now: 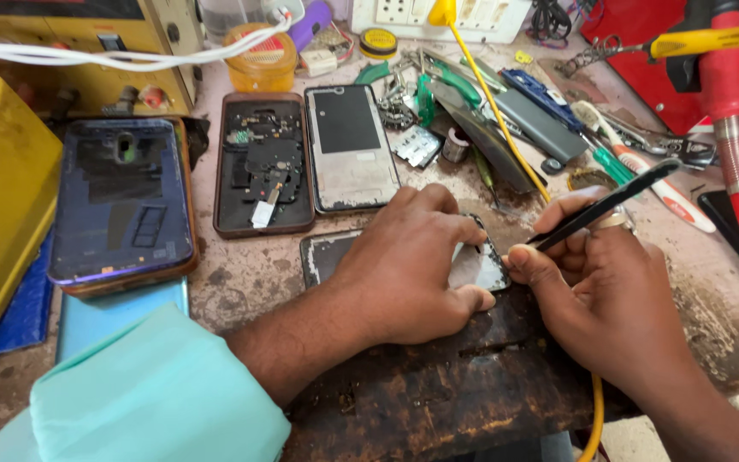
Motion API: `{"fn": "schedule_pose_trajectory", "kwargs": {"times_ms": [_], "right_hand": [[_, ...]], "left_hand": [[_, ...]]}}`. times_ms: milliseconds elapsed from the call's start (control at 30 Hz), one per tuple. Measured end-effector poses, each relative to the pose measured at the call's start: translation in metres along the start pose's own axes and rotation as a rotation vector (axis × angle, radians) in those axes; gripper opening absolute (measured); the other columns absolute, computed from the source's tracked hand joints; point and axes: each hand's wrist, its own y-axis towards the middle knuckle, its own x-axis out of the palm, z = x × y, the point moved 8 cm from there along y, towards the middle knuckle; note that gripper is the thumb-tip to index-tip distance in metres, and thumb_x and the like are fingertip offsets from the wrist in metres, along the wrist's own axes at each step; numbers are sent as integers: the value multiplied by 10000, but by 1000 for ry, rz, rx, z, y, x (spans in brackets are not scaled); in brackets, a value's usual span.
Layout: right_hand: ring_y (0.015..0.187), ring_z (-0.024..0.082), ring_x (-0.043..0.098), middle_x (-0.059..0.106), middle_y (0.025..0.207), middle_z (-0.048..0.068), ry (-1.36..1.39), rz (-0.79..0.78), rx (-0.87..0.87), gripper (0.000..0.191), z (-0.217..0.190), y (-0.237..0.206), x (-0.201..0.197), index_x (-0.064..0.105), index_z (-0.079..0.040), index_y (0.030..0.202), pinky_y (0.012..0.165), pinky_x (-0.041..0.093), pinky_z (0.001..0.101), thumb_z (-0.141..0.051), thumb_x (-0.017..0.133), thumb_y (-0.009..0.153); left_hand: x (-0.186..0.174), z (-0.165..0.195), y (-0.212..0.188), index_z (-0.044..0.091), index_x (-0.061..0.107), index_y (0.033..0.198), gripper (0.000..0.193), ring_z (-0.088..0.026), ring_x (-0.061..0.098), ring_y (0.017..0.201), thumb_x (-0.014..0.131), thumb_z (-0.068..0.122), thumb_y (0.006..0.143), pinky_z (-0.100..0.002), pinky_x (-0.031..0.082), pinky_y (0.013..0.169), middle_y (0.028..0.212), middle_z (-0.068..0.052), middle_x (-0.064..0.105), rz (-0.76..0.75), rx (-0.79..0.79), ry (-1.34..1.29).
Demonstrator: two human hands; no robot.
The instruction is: The person holds a disassembled smartphone and pries the back cover away from the frame by hand. They then hold the frame steady on the workbench and use a black blade-like tool to scrape old adhesive and residue from the phone's edges, working around the perimeter.
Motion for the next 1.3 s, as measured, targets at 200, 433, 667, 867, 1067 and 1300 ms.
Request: {"fn": "schedule_pose_trajectory", "kwargs": {"times_ms": [200, 433, 667, 867, 1067, 1300], "right_hand": [[717, 62, 714, 739, 744, 32, -42, -11, 33, 272, 0, -3, 0, 571, -35, 1083, 571, 540, 235, -98, 745, 884], [783, 117, 757, 727, 813, 71, 309, -17, 67, 327, 16, 1, 0, 490, -38, 1142, 677, 632, 256, -17, 694, 888], [763, 159, 749, 695, 793, 114, 343, 31, 118, 379, 32, -3, 1, 446, -45, 1188, 681, 622, 269, 34, 687, 907], [751, 132, 738, 711, 780, 101, 263, 31, 102, 386, 20, -8, 1, 446, -54, 1195, 655, 596, 246, -16, 705, 911], [663, 80, 695, 720, 715, 78, -6, 114, 27, 388, -5, -8, -5, 464, -33, 1179, 548, 524, 225, -77, 743, 913], [610, 75, 679, 735, 694, 56, -100, 82, 17, 364, -13, -1, -4, 518, -35, 1185, 507, 514, 245, -141, 766, 941]], "left_hand": [[1, -1, 0, 108, 749, 1142, 550, -330, 518, 1244, 848, 386, 678, -413, 411, 1061, 1252, -131, 602, -10, -13, -2], [2, -1, 1, 110, 751, 1141, 574, -335, 520, 1231, 863, 402, 660, -417, 413, 1053, 1249, -135, 598, 9, 6, -9], [2, -4, -1, 108, 736, 1144, 578, -330, 524, 1229, 864, 400, 662, -422, 422, 1044, 1237, -126, 604, 29, 25, -16], [3, -4, -2, 102, 727, 1154, 590, -331, 513, 1240, 866, 393, 660, -422, 414, 1048, 1252, -131, 595, 46, 32, -20], [3, -2, -1, 102, 738, 1136, 573, -332, 511, 1244, 860, 396, 659, -417, 404, 1066, 1248, -132, 601, 45, 29, -1], [5, -4, 2, 110, 741, 1141, 560, -331, 508, 1242, 844, 400, 673, -417, 406, 1062, 1248, -135, 598, -23, -54, 18]]}}
